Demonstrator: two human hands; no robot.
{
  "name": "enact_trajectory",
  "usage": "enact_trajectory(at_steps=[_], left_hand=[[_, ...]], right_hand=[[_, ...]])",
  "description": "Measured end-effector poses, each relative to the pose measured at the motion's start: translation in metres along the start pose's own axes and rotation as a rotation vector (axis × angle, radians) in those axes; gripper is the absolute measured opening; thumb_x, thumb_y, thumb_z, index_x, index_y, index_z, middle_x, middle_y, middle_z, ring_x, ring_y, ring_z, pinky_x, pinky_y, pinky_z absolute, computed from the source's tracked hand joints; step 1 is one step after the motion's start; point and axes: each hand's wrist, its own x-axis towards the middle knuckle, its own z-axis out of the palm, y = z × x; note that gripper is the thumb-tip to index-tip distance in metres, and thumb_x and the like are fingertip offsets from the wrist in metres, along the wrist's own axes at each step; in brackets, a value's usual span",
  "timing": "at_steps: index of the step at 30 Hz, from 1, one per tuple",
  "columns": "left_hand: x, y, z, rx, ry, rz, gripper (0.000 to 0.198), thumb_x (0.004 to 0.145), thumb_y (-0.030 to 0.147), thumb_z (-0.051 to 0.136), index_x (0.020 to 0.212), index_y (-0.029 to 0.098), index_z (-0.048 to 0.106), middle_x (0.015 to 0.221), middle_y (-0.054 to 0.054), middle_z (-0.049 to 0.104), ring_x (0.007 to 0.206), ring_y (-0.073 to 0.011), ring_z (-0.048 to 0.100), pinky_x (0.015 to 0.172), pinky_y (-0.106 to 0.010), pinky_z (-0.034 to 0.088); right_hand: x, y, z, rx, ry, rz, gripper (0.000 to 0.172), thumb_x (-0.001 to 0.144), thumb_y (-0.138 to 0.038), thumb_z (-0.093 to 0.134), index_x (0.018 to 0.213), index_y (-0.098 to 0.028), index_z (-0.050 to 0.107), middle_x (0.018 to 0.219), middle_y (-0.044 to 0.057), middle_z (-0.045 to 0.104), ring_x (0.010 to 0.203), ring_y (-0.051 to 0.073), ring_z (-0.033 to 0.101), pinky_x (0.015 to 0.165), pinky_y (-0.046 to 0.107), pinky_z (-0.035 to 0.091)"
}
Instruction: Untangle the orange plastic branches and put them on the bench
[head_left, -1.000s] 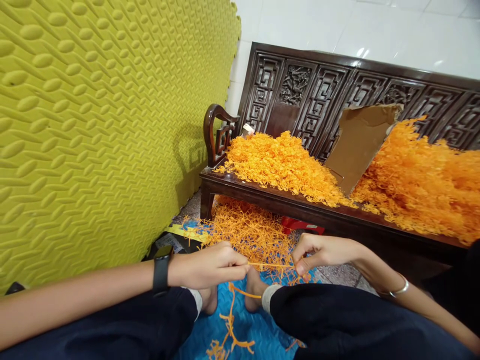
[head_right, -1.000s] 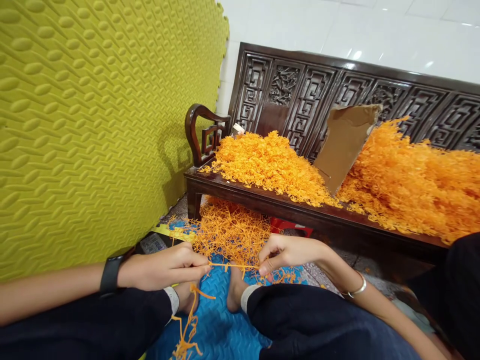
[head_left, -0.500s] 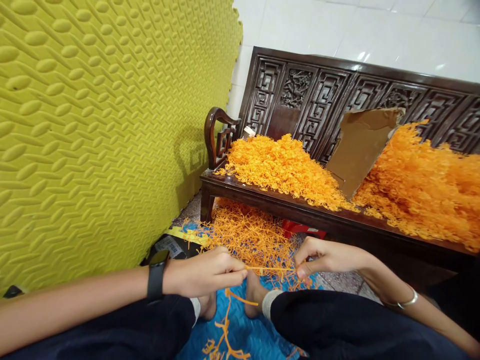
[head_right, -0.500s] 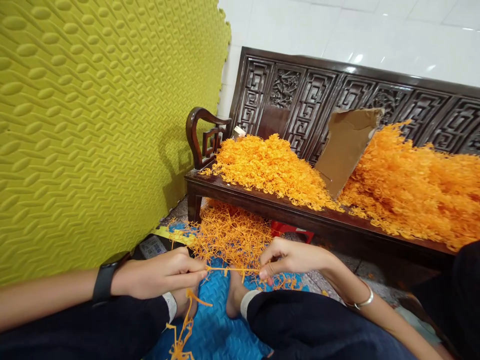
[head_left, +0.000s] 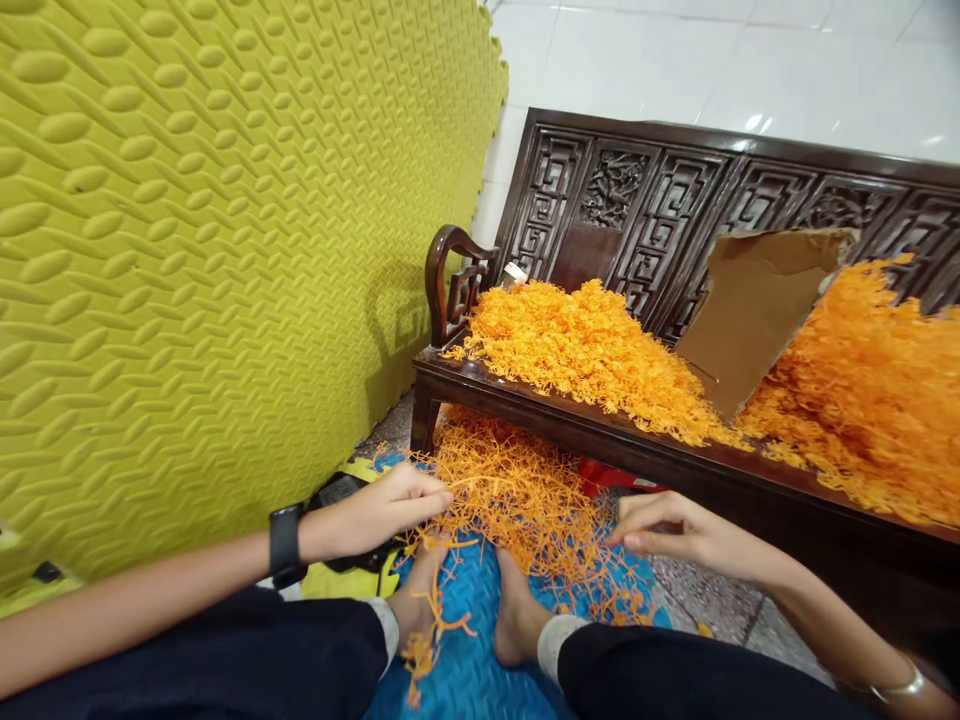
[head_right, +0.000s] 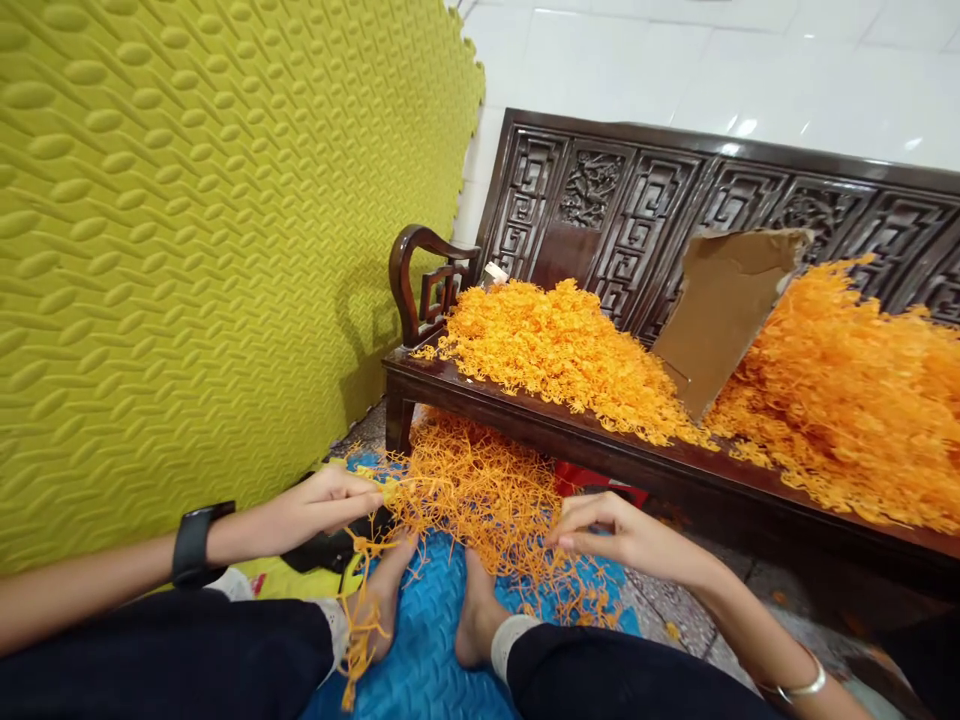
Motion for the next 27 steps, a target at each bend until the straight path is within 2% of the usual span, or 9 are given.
enact_trajectory(at_steps=[3,5,10,16,19,22,27], left_hand=[[0.005,0.01,0.003,0.021,-0.039,0.025,0.042,0.089,0.038,0.037,0.054,0.019,0.024,0.053,0.006,0.022,0.05,-0.0079,0.022,0.047,-0.025,0.019],[0.007,0.017,0.005,0.027,-0.037,0.045,0.04,0.088,0.035,0.038,0.054,0.019,0.023,0.054,0.006,0.021,0.05,-0.0078,0.021,0.048,-0.025,0.02],[0.009,0.029,0.008,0.061,-0.014,0.106,0.039,0.088,0.031,0.039,0.054,0.019,0.024,0.055,0.006,0.023,0.052,-0.008,0.023,0.049,-0.025,0.021],[0.016,0.043,0.014,0.146,0.078,0.11,0.04,0.089,0.031,0.039,0.054,0.018,0.027,0.052,0.007,0.024,0.05,-0.0075,0.025,0.049,-0.024,0.021],[0.018,0.046,0.014,0.172,0.08,0.097,0.039,0.09,0.031,0.038,0.055,0.018,0.027,0.052,0.007,0.025,0.049,-0.0074,0.026,0.048,-0.024,0.021],[0.017,0.043,0.011,0.187,0.074,0.089,0.038,0.09,0.031,0.037,0.055,0.018,0.028,0.052,0.006,0.026,0.05,-0.0078,0.027,0.049,-0.024,0.022],[0.016,0.033,0.006,0.175,0.073,0.056,0.038,0.09,0.031,0.035,0.055,0.018,0.027,0.053,0.006,0.025,0.051,-0.0081,0.027,0.049,-0.024,0.022]], right_hand=[[0.009,0.007,0.003,0.025,0.16,0.031,0.038,0.082,-0.047,0.055,0.105,-0.019,0.066,0.097,0.009,0.065,0.083,0.02,0.059,0.075,0.033,0.047],[0.017,0.013,0.004,0.045,0.253,0.023,0.04,0.08,-0.048,0.058,0.107,-0.018,0.061,0.093,0.008,0.065,0.08,0.019,0.059,0.072,0.032,0.048],[0.057,0.032,-0.011,-0.013,0.558,-0.05,0.032,0.072,-0.048,0.065,0.076,-0.016,0.063,0.076,0.006,0.065,0.067,0.017,0.058,0.063,0.031,0.046],[0.14,0.054,-0.058,-0.17,0.741,-0.16,0.03,0.066,-0.048,0.068,0.063,-0.018,0.067,0.07,0.005,0.065,0.069,0.019,0.058,0.068,0.033,0.044],[0.176,0.061,-0.076,-0.227,0.871,-0.171,0.029,0.067,-0.047,0.068,0.061,-0.018,0.067,0.07,0.006,0.061,0.07,0.019,0.053,0.07,0.034,0.041],[0.199,0.067,-0.085,-0.257,0.953,-0.176,0.029,0.072,-0.045,0.064,0.063,-0.018,0.066,0.069,0.006,0.058,0.068,0.019,0.052,0.07,0.034,0.041],[0.219,0.083,-0.085,-0.24,1.035,-0.148,0.026,0.077,-0.041,0.059,0.067,-0.017,0.062,0.074,0.008,0.062,0.07,0.019,0.055,0.072,0.035,0.044]])
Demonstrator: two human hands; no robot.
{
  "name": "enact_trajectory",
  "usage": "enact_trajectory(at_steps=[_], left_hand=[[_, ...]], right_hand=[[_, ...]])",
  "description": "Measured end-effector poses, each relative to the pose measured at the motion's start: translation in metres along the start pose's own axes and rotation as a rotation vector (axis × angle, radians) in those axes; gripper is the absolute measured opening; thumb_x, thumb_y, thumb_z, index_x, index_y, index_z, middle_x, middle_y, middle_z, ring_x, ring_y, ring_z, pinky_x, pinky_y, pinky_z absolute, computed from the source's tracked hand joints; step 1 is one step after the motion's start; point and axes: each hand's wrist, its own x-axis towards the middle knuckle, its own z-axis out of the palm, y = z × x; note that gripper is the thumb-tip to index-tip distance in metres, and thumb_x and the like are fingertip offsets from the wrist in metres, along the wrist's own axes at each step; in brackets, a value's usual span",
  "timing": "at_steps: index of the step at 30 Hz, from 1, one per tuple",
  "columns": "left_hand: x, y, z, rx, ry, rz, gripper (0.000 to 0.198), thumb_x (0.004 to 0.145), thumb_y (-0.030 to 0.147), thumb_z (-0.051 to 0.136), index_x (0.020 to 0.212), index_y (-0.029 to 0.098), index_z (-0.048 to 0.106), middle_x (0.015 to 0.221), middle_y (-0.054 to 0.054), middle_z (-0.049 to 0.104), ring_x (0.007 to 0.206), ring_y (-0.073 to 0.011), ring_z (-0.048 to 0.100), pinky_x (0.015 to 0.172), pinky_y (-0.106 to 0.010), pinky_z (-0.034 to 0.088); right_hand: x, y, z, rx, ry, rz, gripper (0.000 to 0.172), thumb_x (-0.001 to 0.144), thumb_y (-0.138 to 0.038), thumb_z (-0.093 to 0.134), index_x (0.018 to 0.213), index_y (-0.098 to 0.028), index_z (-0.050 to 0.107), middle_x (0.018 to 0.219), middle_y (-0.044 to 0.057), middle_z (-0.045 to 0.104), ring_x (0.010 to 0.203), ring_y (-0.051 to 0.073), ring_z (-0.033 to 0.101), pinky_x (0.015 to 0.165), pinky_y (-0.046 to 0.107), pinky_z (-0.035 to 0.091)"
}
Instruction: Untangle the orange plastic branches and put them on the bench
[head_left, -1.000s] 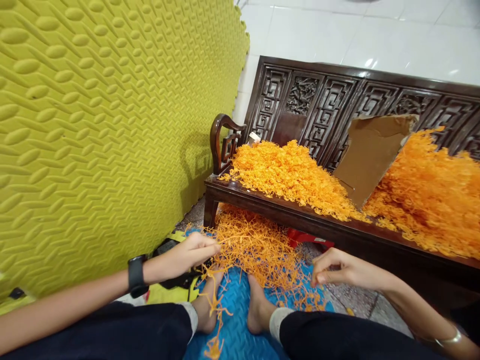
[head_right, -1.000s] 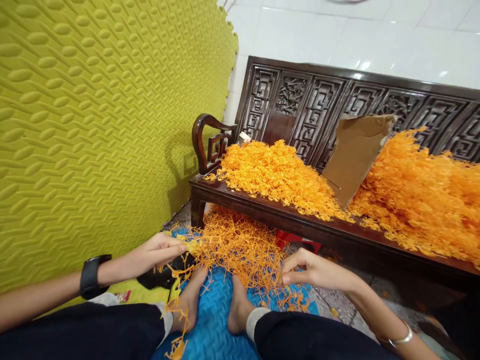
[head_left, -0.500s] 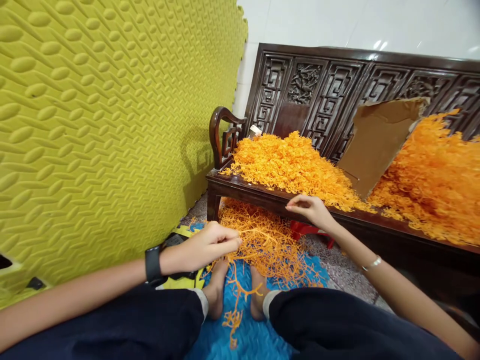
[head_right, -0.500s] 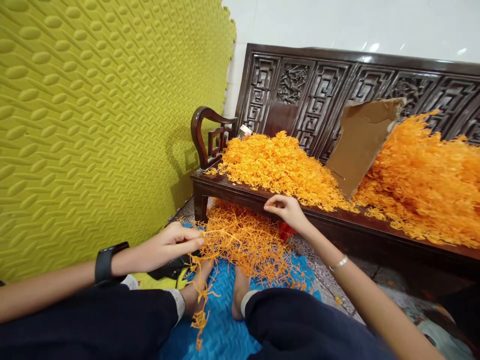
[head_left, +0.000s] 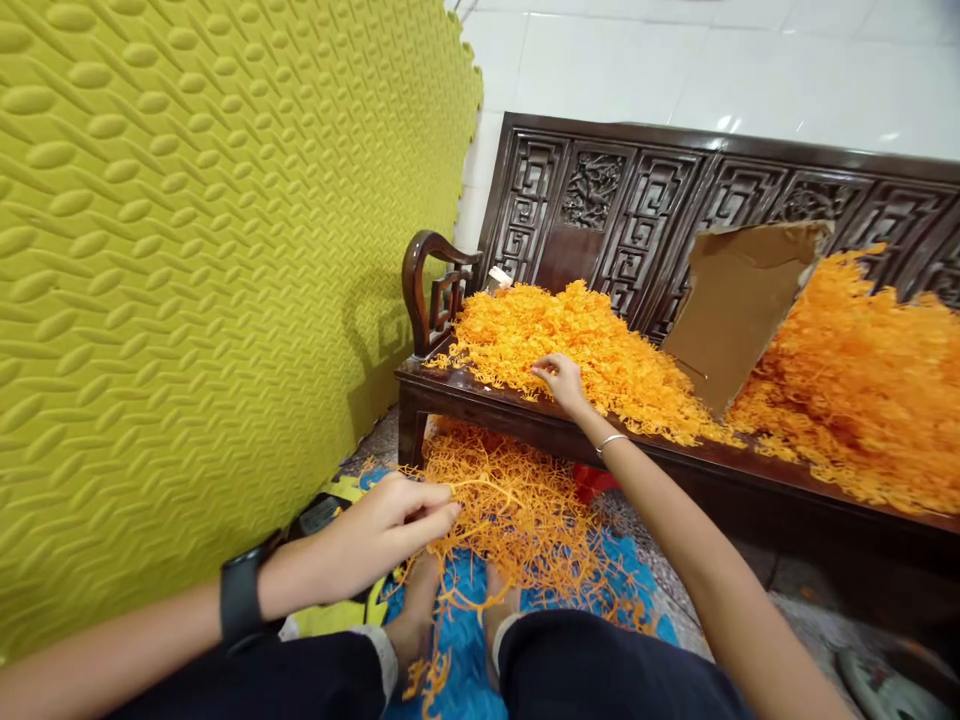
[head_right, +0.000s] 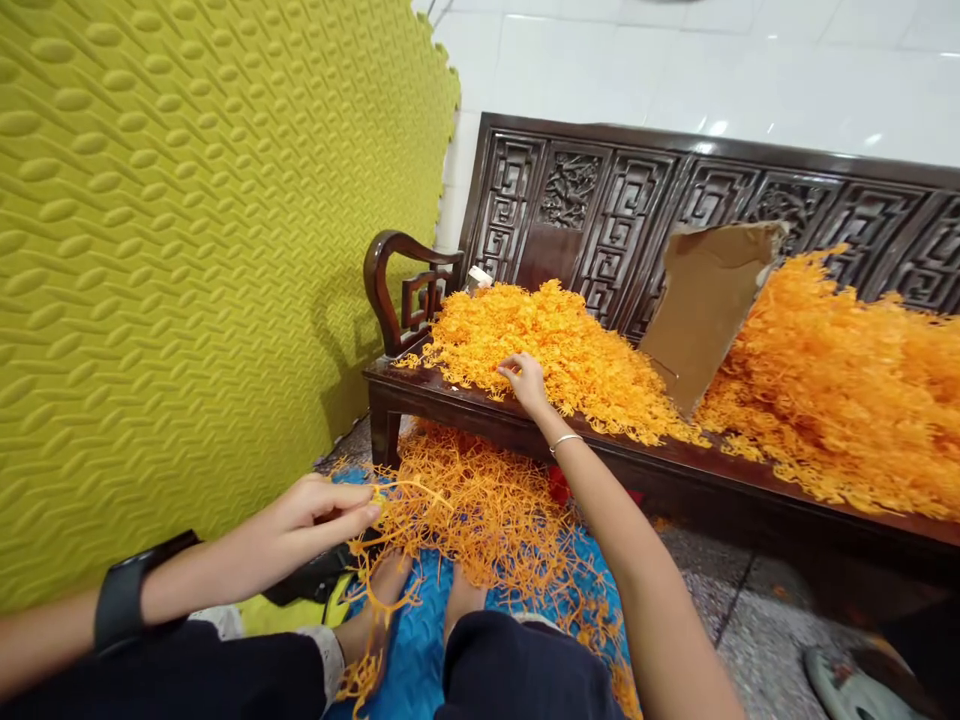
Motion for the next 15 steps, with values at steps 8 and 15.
enact_trajectory(at_steps=[8,15], left_hand=[[0.003,0.005,0.001,0.016,-0.007,0.019,0.037,0.089,0.029,0.037,0.055,0.018,0.027,0.051,0.006,0.026,0.049,-0.0074,0.027,0.049,-0.024,0.022],[0.001,0.002,-0.003,-0.01,0.038,0.02,0.039,0.09,0.032,0.038,0.055,0.018,0.027,0.053,0.006,0.024,0.05,-0.0077,0.025,0.048,-0.024,0.021]], right_hand=[[-0.007,0.012,0.015,-0.016,0.013,0.077,0.019,0.075,-0.033,0.059,0.066,-0.017,0.055,0.073,0.008,0.061,0.071,0.02,0.055,0.072,0.036,0.045],[-0.008,-0.012,-0.005,-0.033,-0.003,0.014,0.004,0.071,-0.018,0.057,0.071,-0.016,0.06,0.084,0.011,0.061,0.082,0.022,0.054,0.086,0.04,0.04]])
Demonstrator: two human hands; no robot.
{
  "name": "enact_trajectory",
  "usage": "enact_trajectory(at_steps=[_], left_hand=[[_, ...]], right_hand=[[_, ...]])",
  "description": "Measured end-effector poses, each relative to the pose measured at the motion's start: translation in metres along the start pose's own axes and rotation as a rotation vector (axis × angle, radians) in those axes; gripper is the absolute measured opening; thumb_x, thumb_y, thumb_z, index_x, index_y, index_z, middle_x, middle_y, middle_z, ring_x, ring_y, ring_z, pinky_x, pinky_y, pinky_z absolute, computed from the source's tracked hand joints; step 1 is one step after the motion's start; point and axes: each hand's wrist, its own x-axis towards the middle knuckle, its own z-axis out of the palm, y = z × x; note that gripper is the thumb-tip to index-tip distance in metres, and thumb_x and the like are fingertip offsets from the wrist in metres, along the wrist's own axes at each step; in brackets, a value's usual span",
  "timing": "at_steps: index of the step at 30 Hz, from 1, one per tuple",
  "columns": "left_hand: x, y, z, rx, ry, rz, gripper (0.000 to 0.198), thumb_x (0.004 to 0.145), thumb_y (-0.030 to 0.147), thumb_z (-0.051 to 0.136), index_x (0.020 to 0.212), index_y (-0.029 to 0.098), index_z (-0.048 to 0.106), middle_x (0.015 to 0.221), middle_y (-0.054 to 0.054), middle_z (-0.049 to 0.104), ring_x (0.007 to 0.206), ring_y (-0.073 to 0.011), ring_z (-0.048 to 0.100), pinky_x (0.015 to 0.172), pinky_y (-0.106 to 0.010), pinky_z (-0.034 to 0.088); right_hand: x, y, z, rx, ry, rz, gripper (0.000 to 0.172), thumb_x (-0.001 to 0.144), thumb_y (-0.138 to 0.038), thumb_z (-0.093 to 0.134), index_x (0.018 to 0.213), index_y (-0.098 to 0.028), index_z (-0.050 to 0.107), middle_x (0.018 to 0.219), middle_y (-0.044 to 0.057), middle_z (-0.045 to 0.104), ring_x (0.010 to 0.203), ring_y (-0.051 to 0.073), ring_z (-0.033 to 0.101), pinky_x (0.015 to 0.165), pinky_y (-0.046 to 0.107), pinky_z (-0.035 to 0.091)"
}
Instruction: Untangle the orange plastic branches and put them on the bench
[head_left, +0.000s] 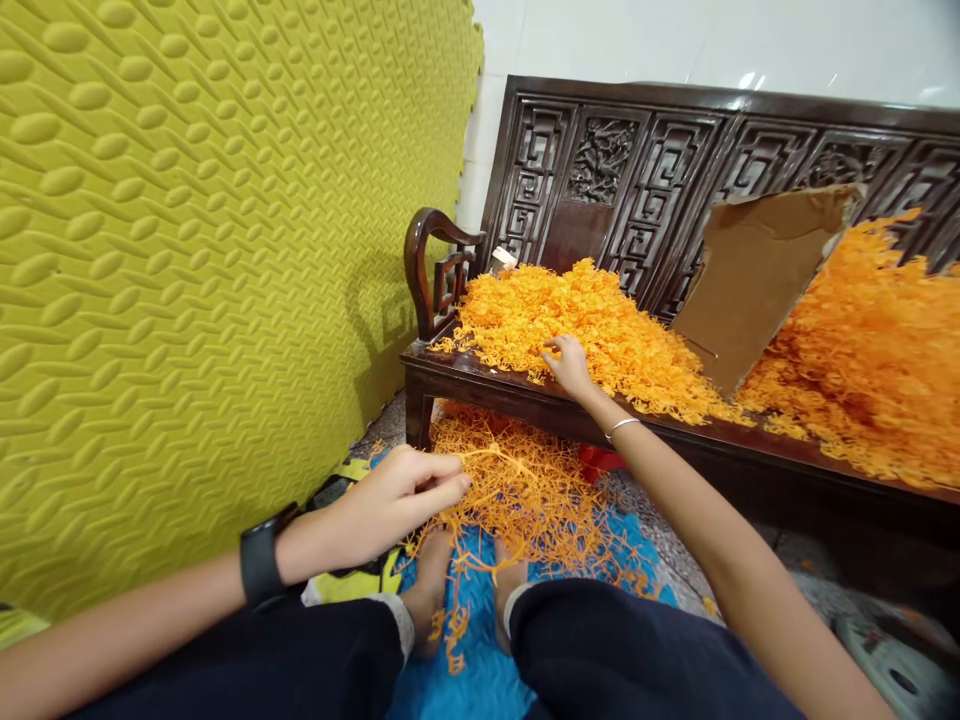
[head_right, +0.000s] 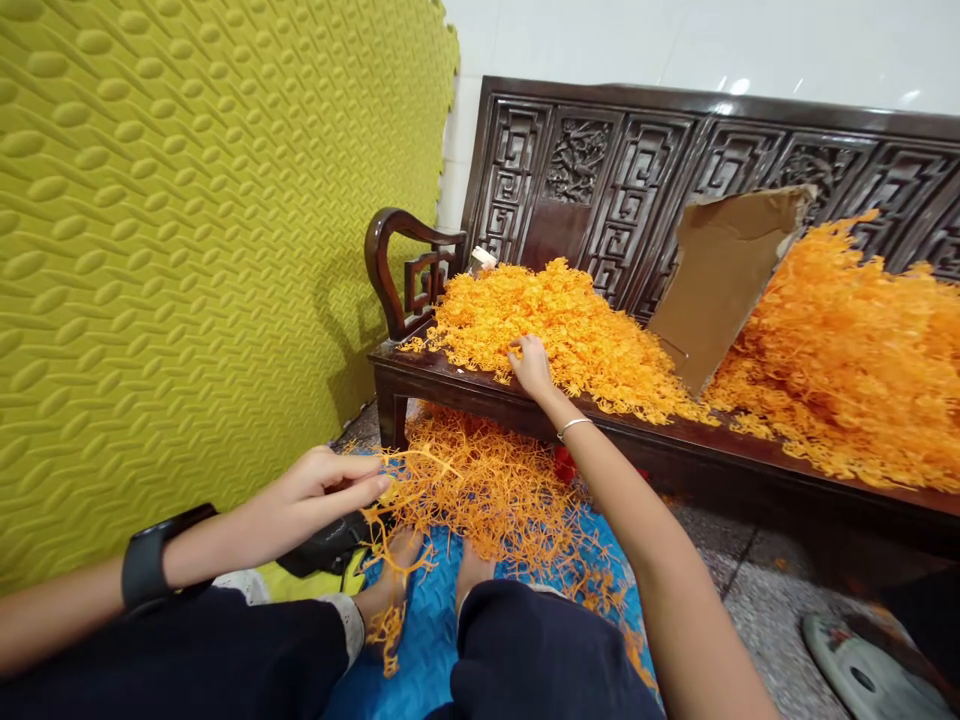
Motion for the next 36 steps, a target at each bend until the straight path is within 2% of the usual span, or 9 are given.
enact_trajectory(at_steps=[6,11,16,19,22,25,29,33,36], left_hand=[[-0.005,0.004,-0.005,-0.042,0.069,-0.013,0.037,0.089,0.034,0.04,0.057,0.018,0.031,0.057,0.006,0.024,0.052,-0.0079,0.026,0.049,-0.024,0.021],[-0.006,0.01,-0.007,-0.172,0.145,-0.017,0.036,0.089,0.036,0.041,0.058,0.018,0.033,0.056,0.007,0.026,0.049,-0.0069,0.024,0.046,-0.023,0.021],[-0.004,0.027,-0.007,-0.21,0.11,0.017,0.037,0.088,0.036,0.042,0.057,0.019,0.031,0.055,0.007,0.027,0.049,-0.0069,0.025,0.045,-0.022,0.022],[-0.004,0.034,-0.005,-0.17,0.013,0.042,0.037,0.087,0.035,0.044,0.057,0.019,0.03,0.056,0.007,0.026,0.051,-0.0071,0.025,0.046,-0.022,0.022],[-0.002,0.035,-0.002,-0.174,-0.039,0.047,0.036,0.088,0.035,0.044,0.058,0.018,0.033,0.058,0.007,0.026,0.052,-0.0071,0.025,0.046,-0.022,0.022],[-0.001,0.034,0.0,-0.244,-0.077,0.012,0.03,0.088,0.038,0.044,0.067,0.017,0.042,0.055,0.008,0.03,0.049,-0.0065,0.027,0.044,-0.021,0.022],[0.001,0.033,0.002,-0.311,-0.071,0.014,0.02,0.089,0.038,0.046,0.092,0.019,0.05,0.054,0.009,0.035,0.048,-0.0066,0.031,0.045,-0.02,0.025],[0.003,0.029,0.001,-0.273,-0.014,0.076,0.033,0.086,0.03,0.053,0.116,0.022,0.041,0.055,0.01,0.037,0.049,-0.0069,0.033,0.046,-0.02,0.024],[0.005,0.025,0.002,-0.243,0.102,0.098,0.04,0.083,0.027,0.057,0.118,0.021,0.037,0.061,0.008,0.047,0.054,-0.0079,0.042,0.049,-0.02,0.03]], right_hand=[[-0.003,-0.061,-0.037,0.094,-0.018,-0.036,0.012,0.074,-0.025,0.055,0.071,-0.017,0.064,0.077,0.006,0.066,0.071,0.017,0.057,0.071,0.031,0.045],[-0.031,-0.129,-0.066,0.505,-0.078,0.089,0.014,0.07,-0.028,0.062,0.074,-0.015,0.064,0.071,0.003,0.065,0.059,0.012,0.053,0.055,0.026,0.042],[-0.075,-0.172,-0.083,0.704,-0.315,0.184,0.027,0.083,-0.039,0.052,0.084,-0.016,0.066,0.087,0.007,0.067,0.071,0.012,0.058,0.067,0.028,0.046],[-0.097,-0.182,-0.095,0.636,-0.589,0.116,0.028,0.082,-0.041,0.054,0.086,-0.018,0.069,0.091,0.006,0.067,0.083,0.015,0.06,0.076,0.03,0.045],[-0.11,-0.184,-0.107,0.548,-0.744,0.096,0.02,0.076,-0.036,0.065,0.082,-0.018,0.069,0.082,0.004,0.067,0.076,0.014,0.058,0.071,0.028,0.044],[-0.115,-0.181,-0.114,0.545,-0.775,0.101,0.018,0.073,-0.036,0.068,0.073,-0.017,0.067,0.071,0.001,0.064,0.067,0.012,0.055,0.064,0.027,0.042],[-0.121,-0.17,-0.118,0.63,-0.779,0.182,0.021,0.074,-0.036,0.066,0.069,-0.016,0.064,0.067,0.0,0.061,0.063,0.01,0.052,0.062,0.025,0.04],[-0.125,-0.162,-0.121,0.753,-0.756,0.225,0.019,0.076,-0.031,0.065,0.065,-0.016,0.062,0.066,0.0,0.06,0.063,0.01,0.052,0.063,0.025,0.039],[-0.127,-0.16,-0.121,0.859,-0.768,0.249,0.02,0.076,-0.03,0.064,0.062,-0.016,0.061,0.064,0.0,0.057,0.063,0.011,0.051,0.064,0.026,0.039]])
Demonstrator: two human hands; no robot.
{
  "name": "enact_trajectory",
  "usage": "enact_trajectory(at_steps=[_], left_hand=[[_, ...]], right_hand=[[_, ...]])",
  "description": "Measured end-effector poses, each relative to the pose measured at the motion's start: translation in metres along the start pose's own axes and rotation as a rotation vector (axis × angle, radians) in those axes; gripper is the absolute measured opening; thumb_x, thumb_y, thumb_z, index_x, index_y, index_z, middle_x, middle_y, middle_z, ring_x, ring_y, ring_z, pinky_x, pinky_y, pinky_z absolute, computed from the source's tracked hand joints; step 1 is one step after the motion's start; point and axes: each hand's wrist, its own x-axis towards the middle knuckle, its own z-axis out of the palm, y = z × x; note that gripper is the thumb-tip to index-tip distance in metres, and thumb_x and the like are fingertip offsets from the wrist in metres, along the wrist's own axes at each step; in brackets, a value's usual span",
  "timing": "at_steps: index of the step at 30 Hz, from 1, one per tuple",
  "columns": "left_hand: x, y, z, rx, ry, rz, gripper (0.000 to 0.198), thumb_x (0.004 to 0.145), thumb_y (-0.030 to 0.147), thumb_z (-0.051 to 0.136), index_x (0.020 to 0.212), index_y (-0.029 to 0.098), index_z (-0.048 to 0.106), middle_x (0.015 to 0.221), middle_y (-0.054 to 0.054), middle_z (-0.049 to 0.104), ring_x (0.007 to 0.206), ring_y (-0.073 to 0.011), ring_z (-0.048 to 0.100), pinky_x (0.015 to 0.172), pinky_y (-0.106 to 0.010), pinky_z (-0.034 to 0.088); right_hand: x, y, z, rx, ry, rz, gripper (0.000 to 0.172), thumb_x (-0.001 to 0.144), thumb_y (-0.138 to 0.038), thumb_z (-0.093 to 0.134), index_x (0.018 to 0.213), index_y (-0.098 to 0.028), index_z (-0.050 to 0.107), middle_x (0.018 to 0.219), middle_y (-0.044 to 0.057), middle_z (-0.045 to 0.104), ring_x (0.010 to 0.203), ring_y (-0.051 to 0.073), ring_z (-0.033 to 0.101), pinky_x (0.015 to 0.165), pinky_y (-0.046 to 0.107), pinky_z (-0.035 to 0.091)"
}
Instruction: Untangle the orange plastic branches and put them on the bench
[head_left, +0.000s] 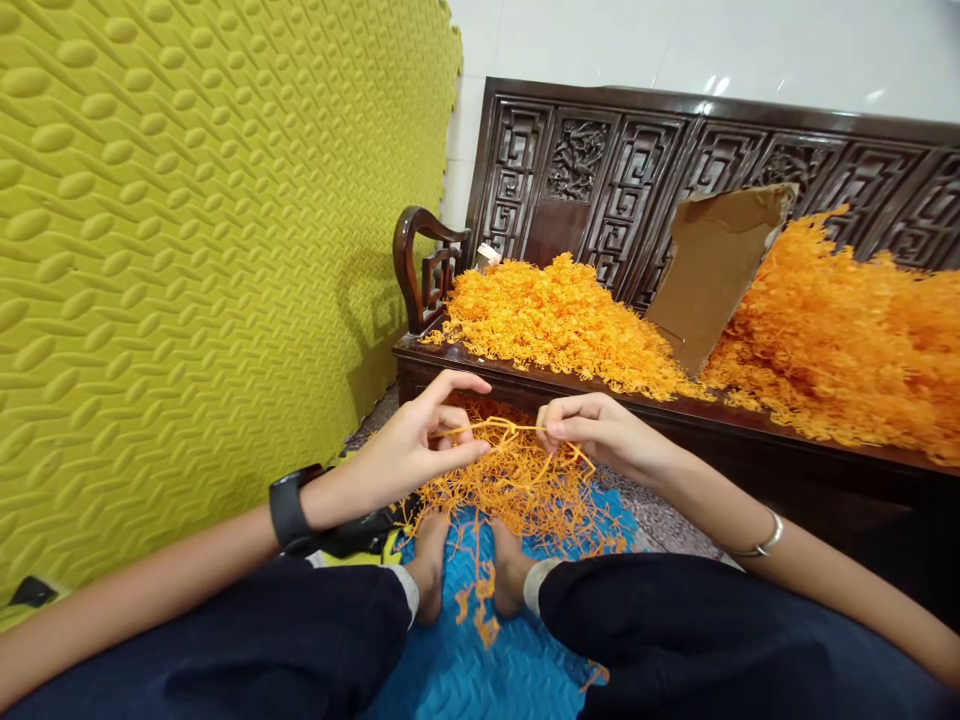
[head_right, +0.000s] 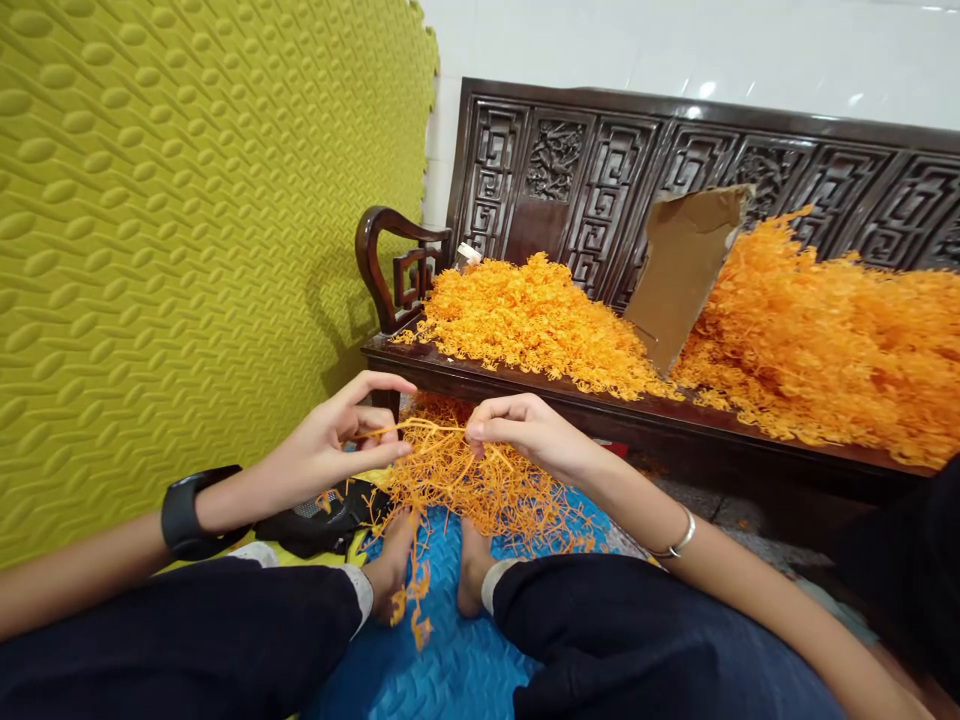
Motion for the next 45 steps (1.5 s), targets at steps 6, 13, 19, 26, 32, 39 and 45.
enact_trajectory(at_steps=[6,13,19,26,32,39,45], left_hand=[[0.004,-0.005,0.001,0.177,0.128,0.071,0.035,0.078,0.021,0.059,0.11,0.018,0.047,0.085,0.0,0.058,0.061,-0.0089,0.051,0.06,-0.024,0.043],[0.005,-0.006,-0.004,0.277,0.191,0.002,0.017,0.084,0.027,0.053,0.082,0.014,0.063,0.081,-0.003,0.064,0.074,-0.0147,0.056,0.068,-0.027,0.043],[0.004,0.0,-0.006,0.123,0.213,-0.017,0.026,0.087,0.036,0.049,0.082,0.014,0.062,0.08,-0.002,0.064,0.076,-0.0149,0.057,0.07,-0.027,0.045],[0.01,0.005,-0.001,0.024,0.175,-0.068,0.022,0.087,0.031,0.049,0.081,0.012,0.06,0.076,-0.003,0.062,0.067,-0.0126,0.058,0.062,-0.025,0.047],[0.016,0.008,0.01,0.068,0.089,-0.083,0.02,0.085,0.027,0.05,0.077,0.012,0.061,0.066,-0.001,0.06,0.061,-0.0115,0.056,0.059,-0.024,0.046],[0.017,0.019,0.013,-0.113,0.054,-0.062,0.022,0.085,0.031,0.051,0.077,0.012,0.061,0.068,-0.003,0.062,0.065,-0.0141,0.061,0.065,-0.027,0.049],[0.019,0.012,0.001,-0.227,0.466,0.02,0.019,0.083,0.031,0.053,0.083,0.014,0.06,0.082,-0.003,0.063,0.077,-0.0145,0.06,0.073,-0.027,0.048]], right_hand=[[0.001,-0.001,-0.001,0.141,0.085,-0.046,0.025,0.075,-0.034,0.062,0.059,-0.017,0.054,0.061,0.0,0.05,0.06,0.011,0.046,0.058,0.026,0.039],[0.001,0.001,-0.013,0.135,0.348,-0.098,0.023,0.077,-0.039,0.057,0.065,-0.02,0.051,0.073,0.002,0.053,0.065,0.012,0.047,0.061,0.028,0.043],[-0.001,0.004,-0.019,0.02,0.481,-0.115,0.02,0.077,-0.04,0.058,0.074,-0.02,0.057,0.081,0.004,0.059,0.076,0.015,0.055,0.07,0.029,0.046],[-0.001,0.002,-0.012,-0.551,0.495,-0.25,0.023,0.08,-0.041,0.06,0.091,-0.021,0.062,0.093,0.006,0.061,0.087,0.019,0.057,0.079,0.034,0.044],[0.009,0.0,0.005,-0.932,0.279,-0.34,0.051,0.073,-0.042,0.068,0.118,-0.02,0.055,0.081,0.003,0.055,0.074,0.016,0.051,0.068,0.03,0.042],[0.019,0.001,0.021,-0.758,0.073,-0.245,0.027,0.083,-0.033,0.056,0.065,-0.014,0.062,0.052,-0.005,0.039,0.05,0.006,0.031,0.049,0.022,0.025],[0.014,-0.004,0.013,-0.582,0.316,-0.124,0.034,0.08,-0.041,0.058,0.062,-0.013,0.064,0.046,-0.006,0.034,0.044,0.005,0.026,0.045,0.024,0.018]])
